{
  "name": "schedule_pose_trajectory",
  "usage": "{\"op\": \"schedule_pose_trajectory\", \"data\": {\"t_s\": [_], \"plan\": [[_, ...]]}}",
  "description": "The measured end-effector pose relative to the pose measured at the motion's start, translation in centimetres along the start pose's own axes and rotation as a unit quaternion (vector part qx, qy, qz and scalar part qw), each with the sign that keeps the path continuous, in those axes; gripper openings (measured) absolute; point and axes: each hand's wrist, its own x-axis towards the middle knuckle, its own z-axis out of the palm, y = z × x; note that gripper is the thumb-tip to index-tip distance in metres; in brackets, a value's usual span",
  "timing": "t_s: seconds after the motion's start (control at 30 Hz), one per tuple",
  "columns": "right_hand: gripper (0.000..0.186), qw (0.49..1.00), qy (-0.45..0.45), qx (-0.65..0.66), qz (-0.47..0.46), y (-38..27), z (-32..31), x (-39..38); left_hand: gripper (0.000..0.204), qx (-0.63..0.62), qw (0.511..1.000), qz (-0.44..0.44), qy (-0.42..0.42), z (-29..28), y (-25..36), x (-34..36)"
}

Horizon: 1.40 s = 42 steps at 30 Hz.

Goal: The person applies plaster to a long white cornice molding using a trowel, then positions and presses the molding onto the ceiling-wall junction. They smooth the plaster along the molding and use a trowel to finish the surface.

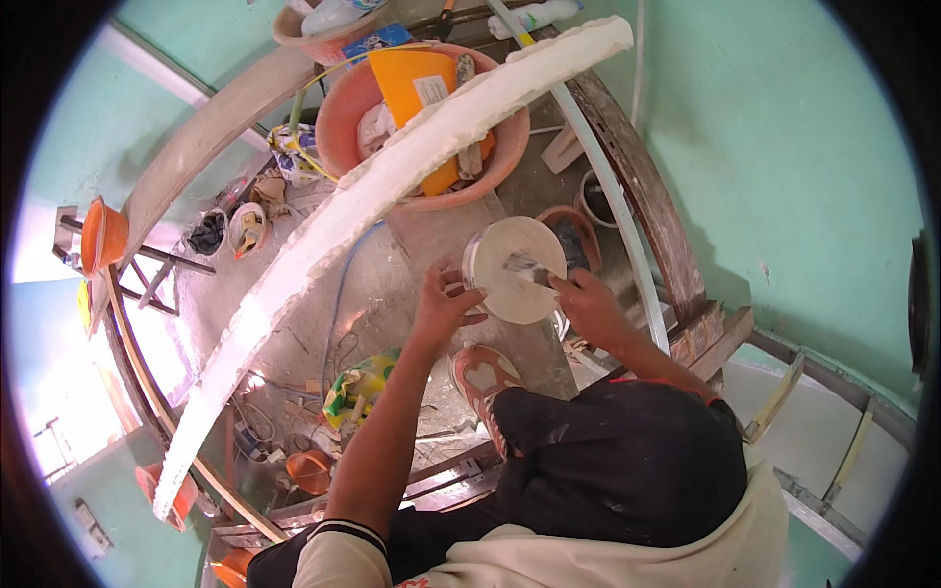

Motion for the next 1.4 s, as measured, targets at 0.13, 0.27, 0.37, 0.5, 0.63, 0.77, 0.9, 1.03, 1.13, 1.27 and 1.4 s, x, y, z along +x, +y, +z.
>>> {"op": "schedule_pose_trajectory", "data": {"t_s": [0.13,0.27,0.37,0.5,0.63,0.77,0.9,1.03,1.13,1.27,1.4], "plan": [[0.041,0.978,-0.014,-0.138,-0.157,-2.9,-4.2,6.0,0.081,0.084,0.995,-0.012,-0.056,-0.4,2.1,-0.6],[0.036,0.988,0.043,-0.133,-0.071,-2.0,-3.6,7.2,0.081,0.207,0.964,0.161,-0.035,-2.5,2.6,-0.9],[0.032,0.996,0.034,0.040,0.078,-1.7,0.0,4.7,0.081,0.251,0.943,0.219,-0.018,-3.0,2.4,-2.0],[0.030,0.993,-0.002,0.073,0.098,-3.6,4.0,1.0,0.082,0.217,0.951,0.218,0.020,-4.1,0.0,-2.2],[0.032,0.989,0.062,0.105,0.082,-6.3,-0.9,3.4,0.081,0.259,0.930,0.257,0.035,-3.8,0.0,-2.9],[0.035,0.995,0.006,0.050,0.088,-7.1,0.1,3.6,0.079,0.246,0.937,0.246,0.018,-2.1,1.4,-4.0],[0.037,0.998,-0.028,0.033,0.043,-6.9,3.4,0.1,0.078,0.276,0.928,0.251,0.017,-3.4,1.3,-3.3],[0.037,0.993,0.078,0.064,0.069,-6.9,0.2,2.9,0.079,0.264,0.935,0.237,0.013,-2.8,1.3,-4.0],[0.036,0.997,0.019,0.003,0.081,-4.3,4.1,0.9,0.079,0.263,0.932,0.249,-0.001,-2.5,1.5,-3.7],[0.034,0.995,0.049,0.043,0.072,-5.9,4.2,-1.0,0.078,0.276,0.930,0.242,0.012,-3.1,1.5,-3.9],[0.031,0.989,0.100,0.058,0.094,-5.4,1.7,2.2,0.078,0.278,0.921,0.272,0.009,-3.4,1.0,-2.9]]}}
